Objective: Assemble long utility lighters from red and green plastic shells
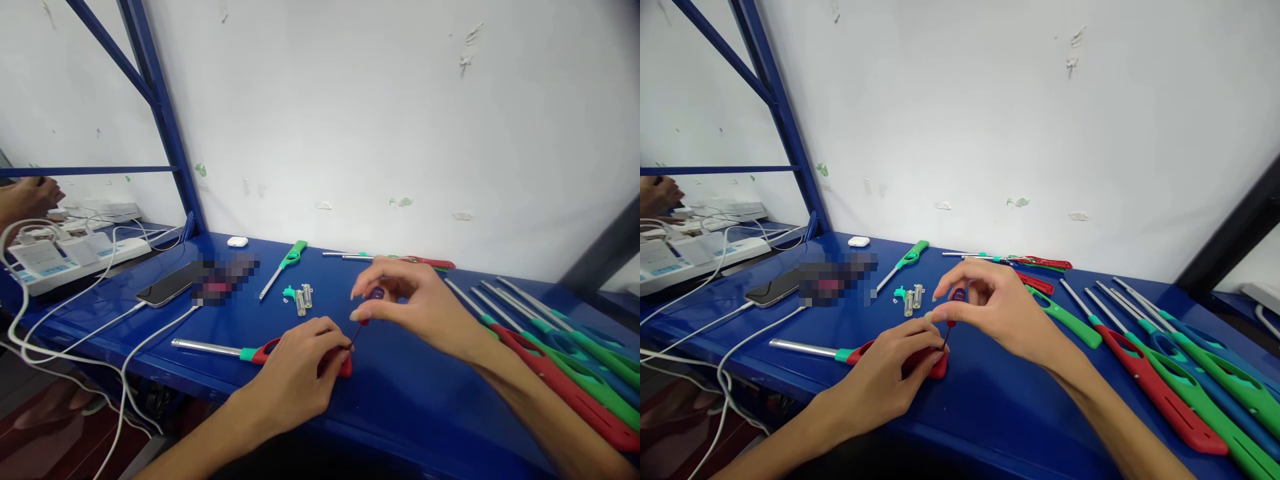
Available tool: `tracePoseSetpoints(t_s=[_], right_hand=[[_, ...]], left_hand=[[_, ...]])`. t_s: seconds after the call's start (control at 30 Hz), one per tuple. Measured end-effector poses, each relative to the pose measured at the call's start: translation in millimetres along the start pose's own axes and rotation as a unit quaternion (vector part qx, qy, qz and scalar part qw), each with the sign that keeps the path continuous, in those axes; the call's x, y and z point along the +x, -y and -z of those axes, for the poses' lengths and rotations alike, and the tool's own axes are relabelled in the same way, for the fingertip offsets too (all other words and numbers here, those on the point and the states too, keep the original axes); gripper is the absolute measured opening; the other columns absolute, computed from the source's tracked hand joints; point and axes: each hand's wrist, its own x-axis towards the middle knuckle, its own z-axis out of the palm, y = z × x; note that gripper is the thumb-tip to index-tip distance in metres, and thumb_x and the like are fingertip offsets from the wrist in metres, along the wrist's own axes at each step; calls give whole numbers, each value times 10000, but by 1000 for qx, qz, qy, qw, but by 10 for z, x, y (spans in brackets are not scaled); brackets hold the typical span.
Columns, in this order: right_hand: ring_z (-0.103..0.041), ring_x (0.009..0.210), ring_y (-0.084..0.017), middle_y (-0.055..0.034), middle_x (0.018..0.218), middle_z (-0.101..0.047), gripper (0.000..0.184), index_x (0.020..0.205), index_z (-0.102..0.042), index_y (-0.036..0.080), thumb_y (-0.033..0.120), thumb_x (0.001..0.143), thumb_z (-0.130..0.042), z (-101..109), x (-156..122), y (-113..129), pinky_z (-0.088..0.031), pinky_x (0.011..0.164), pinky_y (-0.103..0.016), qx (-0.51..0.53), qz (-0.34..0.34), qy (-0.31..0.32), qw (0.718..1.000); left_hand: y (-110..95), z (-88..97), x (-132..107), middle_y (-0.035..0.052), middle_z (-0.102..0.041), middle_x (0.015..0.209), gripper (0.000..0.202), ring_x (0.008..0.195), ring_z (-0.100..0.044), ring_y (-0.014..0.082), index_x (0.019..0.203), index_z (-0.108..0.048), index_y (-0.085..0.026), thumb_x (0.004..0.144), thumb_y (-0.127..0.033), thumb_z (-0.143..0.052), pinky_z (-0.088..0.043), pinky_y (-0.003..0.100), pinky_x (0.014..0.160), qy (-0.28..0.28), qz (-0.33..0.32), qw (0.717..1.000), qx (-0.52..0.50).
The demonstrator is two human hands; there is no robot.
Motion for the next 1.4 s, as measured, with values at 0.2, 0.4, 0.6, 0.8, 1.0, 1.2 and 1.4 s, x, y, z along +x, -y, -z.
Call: tracePoseSetpoints(t_s=[0.2, 0.4, 0.6, 0.8, 1.0, 1.2, 1.4], right_hand=[[-674, 662, -136, -70, 1107, -746, 230, 1166, -750, 276, 344, 998, -608, 118, -41, 108, -518, 464, -223, 98, -7, 80, 992], [-568, 535, -98, -33, 918, -759, 148, 964, -764, 244, 322, 846, -807, 35, -1, 32, -456, 440, -230, 117, -9, 8, 993], [-515, 638, -101, 7, 800, -596, 134, 780, -758, 228, 321, 790, -854, -53, 3, 1, -459, 547, -237, 55, 20, -10, 998], [-639, 706, -107, -45, 1170, -654, 225, 1144, -763, 309, 383, 1002, -604, 23, -30, 58, -524, 500, -210, 138, 9, 141, 980], [-542, 639, -88, 29, 819, -607, 113, 890, -734, 249, 285, 830, -823, -52, -16, 10, -456, 567, -221, 6, 33, 2, 999], [-587, 644, -83, -2, 1072, -660, 144, 985, -658, 250, 295, 888, -755, -32, -42, 37, -503, 572, -230, 49, 7, 52, 997], [-591, 518, -93, 18, 756, -699, 125, 998, -743, 240, 337, 928, -708, 8, -32, 36, -489, 498, -225, 103, -37, 145, 983]], left_hand=[[-24, 14, 2, -11, -640, 980, 172, 877, -610, 135, 899, -616, -221, 1007, -152, -501, -456, 271, 806, 2, 9, 1000, -11], [-17, 3, -13, -11, -635, 974, 180, 873, -602, 138, 889, -612, -222, 1003, -143, -497, -454, 279, 806, 7, 9, 1000, -5], [-10, -9, -9, -11, -631, 963, 185, 884, -600, 141, 882, -606, -218, 987, -110, -499, -452, 280, 827, 6, -3, 1000, -3], [-18, 14, -10, -15, -625, 968, 208, 878, -595, 136, 862, -611, -219, 991, -111, -489, -447, 269, 797, 8, 5, 1000, -6], [1, -1, -14, -8, -633, 978, 194, 891, -596, 143, 886, -607, -219, 997, -117, -485, -448, 280, 824, 7, 0, 1000, 0], [-14, -3, 7, -9, -627, 957, 195, 876, -589, 143, 875, -588, -217, 995, -108, -481, -439, 279, 795, 4, -1, 1000, 1], [-9, -1, 4, -9, -627, 959, 193, 878, -585, 147, 883, -611, -222, 990, -115, -492, -430, 281, 792, 2, -3, 1000, 13]])
